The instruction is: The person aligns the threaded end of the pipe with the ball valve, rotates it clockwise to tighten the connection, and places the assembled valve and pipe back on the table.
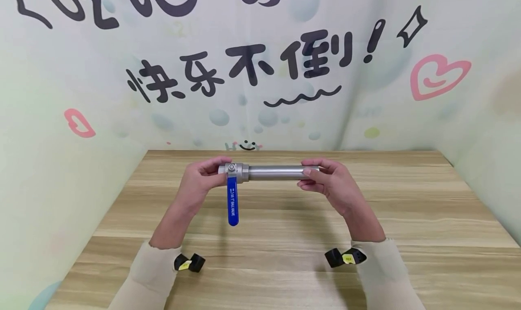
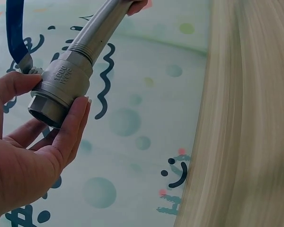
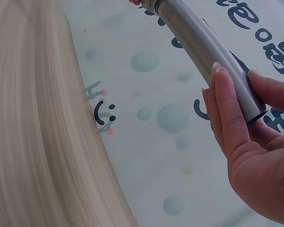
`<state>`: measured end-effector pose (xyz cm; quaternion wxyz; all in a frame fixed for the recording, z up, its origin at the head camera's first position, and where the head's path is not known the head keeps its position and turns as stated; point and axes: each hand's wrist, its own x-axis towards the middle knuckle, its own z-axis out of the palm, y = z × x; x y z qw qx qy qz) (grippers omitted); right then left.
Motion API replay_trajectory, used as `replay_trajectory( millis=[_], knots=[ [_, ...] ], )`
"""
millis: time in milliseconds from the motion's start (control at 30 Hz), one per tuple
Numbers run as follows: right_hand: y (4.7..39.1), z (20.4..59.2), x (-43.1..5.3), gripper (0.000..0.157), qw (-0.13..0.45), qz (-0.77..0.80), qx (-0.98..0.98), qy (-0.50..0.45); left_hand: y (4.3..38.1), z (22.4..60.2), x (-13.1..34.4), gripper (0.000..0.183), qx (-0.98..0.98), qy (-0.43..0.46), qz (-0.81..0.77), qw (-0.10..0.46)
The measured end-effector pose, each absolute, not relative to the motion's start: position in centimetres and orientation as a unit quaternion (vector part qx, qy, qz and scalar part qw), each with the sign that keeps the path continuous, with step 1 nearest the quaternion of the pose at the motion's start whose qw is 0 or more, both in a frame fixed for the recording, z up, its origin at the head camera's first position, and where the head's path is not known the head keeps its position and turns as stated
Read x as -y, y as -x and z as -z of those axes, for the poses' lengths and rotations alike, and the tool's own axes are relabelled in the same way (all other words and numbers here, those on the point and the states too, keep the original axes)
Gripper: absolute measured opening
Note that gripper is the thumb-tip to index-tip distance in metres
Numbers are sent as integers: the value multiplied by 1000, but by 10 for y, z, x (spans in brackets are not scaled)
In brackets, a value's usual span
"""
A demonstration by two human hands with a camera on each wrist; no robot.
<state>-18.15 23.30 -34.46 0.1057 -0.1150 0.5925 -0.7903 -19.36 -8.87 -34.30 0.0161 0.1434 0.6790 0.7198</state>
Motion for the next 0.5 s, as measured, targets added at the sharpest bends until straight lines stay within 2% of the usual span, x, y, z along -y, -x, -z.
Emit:
replay_trajectory(
  millis=[367, 500],
  knots=[
    [182, 347, -232, 17, 109, 791, -591, 112, 194, 344, 89, 35, -681, -137, -719, 16],
    [182, 347, -232, 26, 115, 797, -580, 126, 194, 343, 89, 35, -678, -133, -723, 16]
  ],
)
